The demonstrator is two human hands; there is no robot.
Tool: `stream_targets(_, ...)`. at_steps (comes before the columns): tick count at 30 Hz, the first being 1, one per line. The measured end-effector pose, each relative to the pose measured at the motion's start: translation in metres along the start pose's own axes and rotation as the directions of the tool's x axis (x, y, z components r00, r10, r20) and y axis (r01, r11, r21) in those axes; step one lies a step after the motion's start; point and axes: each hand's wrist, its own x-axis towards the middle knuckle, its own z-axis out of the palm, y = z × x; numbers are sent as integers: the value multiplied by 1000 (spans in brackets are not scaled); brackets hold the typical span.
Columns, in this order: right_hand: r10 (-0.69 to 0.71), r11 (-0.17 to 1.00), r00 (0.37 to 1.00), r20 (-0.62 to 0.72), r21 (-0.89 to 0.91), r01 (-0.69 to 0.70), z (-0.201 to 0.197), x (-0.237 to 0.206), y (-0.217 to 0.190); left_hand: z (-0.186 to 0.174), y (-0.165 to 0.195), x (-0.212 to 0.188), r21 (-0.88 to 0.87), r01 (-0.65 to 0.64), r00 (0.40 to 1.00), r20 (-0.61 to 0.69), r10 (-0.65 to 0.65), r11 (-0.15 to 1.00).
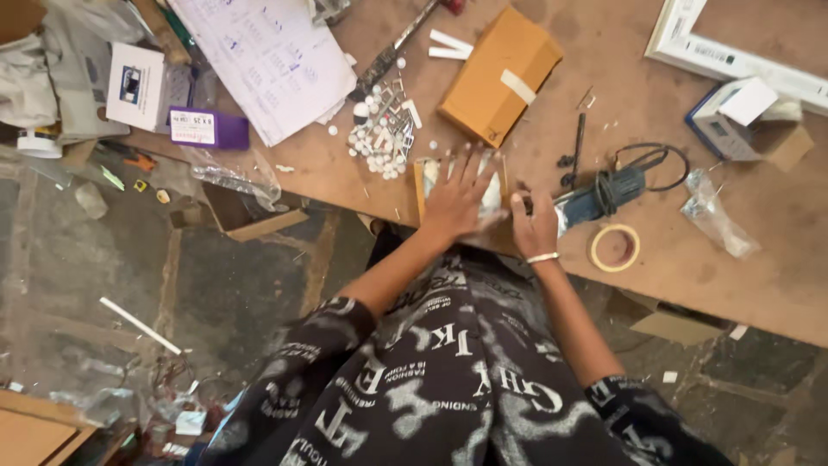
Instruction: The person wraps an item in white paper and places it into a small cardboard box on the workbench. They tear strips of masking tape by hand, seal the box flaps with tape, and tap the taped box with a mallet before setting it down.
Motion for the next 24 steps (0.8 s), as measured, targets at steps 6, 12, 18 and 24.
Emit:
stream_targets(6, 42, 990, 999, 16, 132, -44, 6, -3, 8, 16, -2, -4, 125, -10, 999, -41, 16, 992)
stream_targets(12, 73, 997, 994, 80, 1, -73, 18, 9, 18, 21, 0, -7, 59, 19, 997, -75, -15, 998)
stream_targets(18, 271, 963, 958, 97, -30, -269, 63, 35, -7, 18, -19, -24, 88, 413, 892, -240, -383, 907)
stream_targets(24, 251, 942, 964, -90, -206, -265, 91, 25, -33, 21, -22, -1, -416, 658, 614, -188, -767, 628)
